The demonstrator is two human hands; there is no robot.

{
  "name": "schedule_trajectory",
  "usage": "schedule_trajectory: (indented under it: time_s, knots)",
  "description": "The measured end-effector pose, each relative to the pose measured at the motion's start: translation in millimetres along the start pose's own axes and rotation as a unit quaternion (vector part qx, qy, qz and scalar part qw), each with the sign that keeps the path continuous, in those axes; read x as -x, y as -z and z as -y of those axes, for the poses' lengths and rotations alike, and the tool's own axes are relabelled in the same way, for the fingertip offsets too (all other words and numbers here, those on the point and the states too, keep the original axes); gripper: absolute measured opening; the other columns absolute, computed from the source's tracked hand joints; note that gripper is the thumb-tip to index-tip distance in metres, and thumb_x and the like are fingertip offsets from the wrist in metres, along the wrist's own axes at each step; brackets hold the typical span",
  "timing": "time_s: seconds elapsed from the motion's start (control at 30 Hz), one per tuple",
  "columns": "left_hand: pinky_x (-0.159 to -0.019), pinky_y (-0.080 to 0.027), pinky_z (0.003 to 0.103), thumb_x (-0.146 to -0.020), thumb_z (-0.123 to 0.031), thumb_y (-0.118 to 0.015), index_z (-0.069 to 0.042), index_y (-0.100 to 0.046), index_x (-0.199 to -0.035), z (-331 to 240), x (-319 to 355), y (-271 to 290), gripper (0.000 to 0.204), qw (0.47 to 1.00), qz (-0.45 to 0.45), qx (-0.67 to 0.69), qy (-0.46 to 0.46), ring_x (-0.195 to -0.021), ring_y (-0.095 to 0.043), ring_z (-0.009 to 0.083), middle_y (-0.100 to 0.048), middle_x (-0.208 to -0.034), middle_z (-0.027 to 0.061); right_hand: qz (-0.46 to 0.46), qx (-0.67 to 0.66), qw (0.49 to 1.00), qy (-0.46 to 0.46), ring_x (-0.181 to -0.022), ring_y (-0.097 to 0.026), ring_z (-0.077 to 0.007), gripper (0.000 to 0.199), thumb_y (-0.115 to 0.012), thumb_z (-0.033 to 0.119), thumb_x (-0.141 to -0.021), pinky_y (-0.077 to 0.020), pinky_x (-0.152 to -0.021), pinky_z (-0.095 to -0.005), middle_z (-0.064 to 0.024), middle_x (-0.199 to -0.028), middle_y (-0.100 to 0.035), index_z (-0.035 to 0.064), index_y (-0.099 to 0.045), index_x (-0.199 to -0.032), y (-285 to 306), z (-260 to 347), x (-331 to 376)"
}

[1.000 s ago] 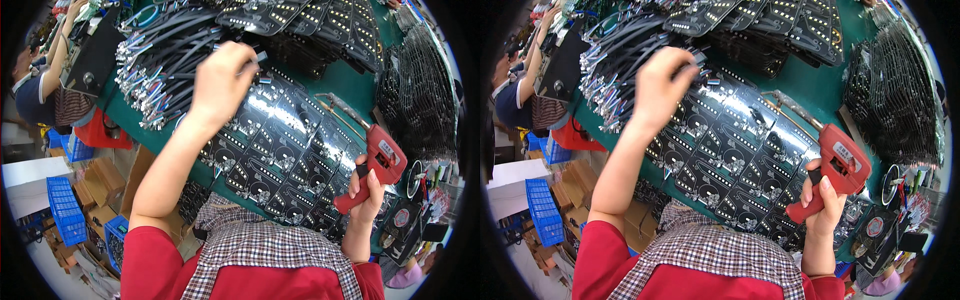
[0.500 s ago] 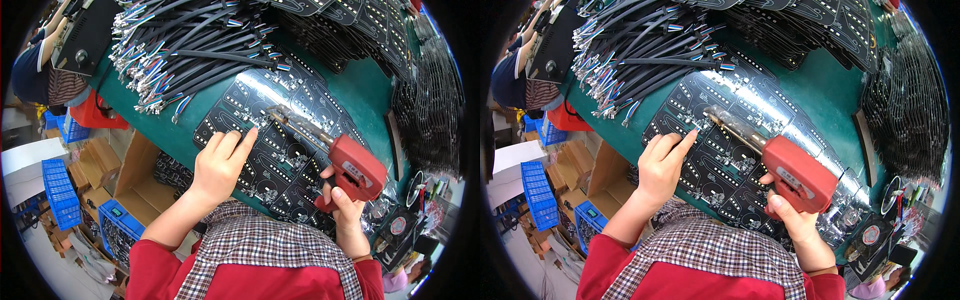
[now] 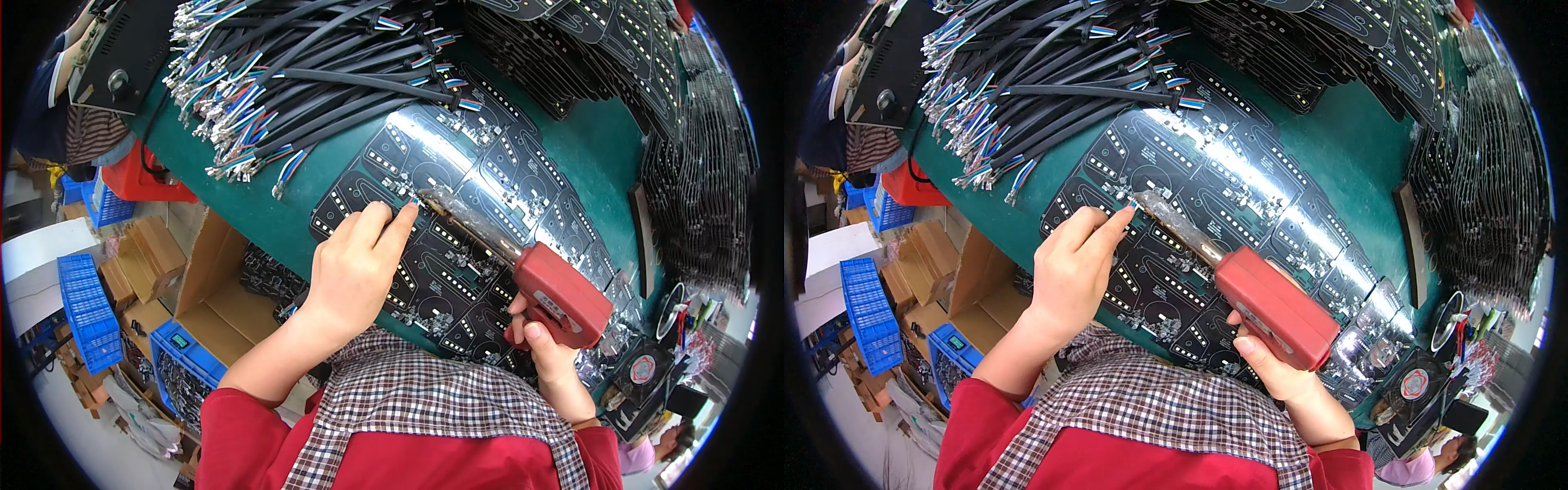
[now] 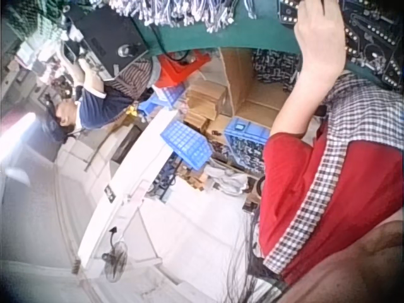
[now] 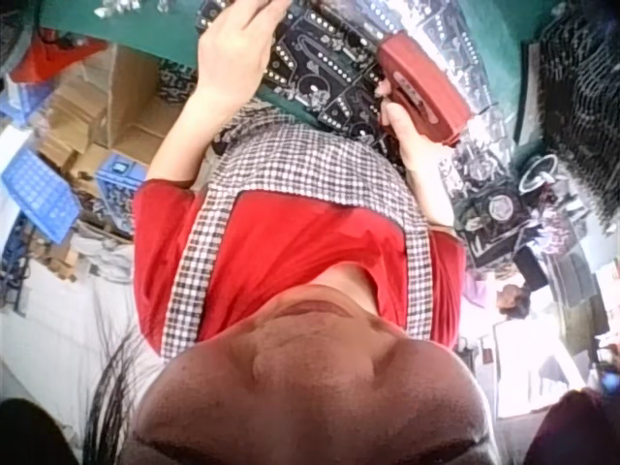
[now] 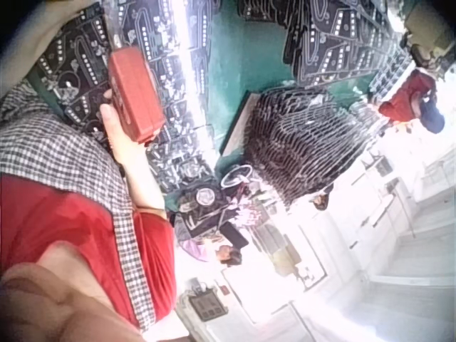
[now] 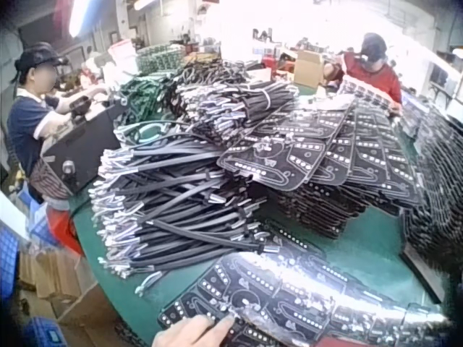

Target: The person solders wires onto circuit boards using a soldering gun, places a board into a box, arranges circuit boards on the table by hand, and solders wires onto the boards.

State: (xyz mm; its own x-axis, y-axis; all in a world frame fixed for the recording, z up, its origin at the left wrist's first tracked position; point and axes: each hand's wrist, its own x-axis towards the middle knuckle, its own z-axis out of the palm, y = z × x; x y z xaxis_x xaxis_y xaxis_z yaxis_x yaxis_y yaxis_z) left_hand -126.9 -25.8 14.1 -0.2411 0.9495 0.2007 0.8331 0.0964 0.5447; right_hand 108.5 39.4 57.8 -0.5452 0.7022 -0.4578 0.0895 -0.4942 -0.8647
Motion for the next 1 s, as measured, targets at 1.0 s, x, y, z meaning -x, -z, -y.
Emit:
schedule_trajectory:
  time_s: [1.0]
  knots:
    - [-0.052,-0.049,0.027,-0.068,-0.004,-0.059,-0.002,-0.062,-0.108,2.8,5.1,-1.7,0.041,0.999,0.019,-0.032,-0.028,-0.068,-0.055,0.0169,-0.047,-0.082,0.0048,-0.048,0.176,0.983,-0.024,-0.098,-0.063,-0.0295,0.043,-0.073,0.027,-0.073,-0.0448,-0.093,-0.0402,-0.0177,-0.11,-0.062,-0.0002,-0.063,-0.104,5.4,-3.8,5.2]
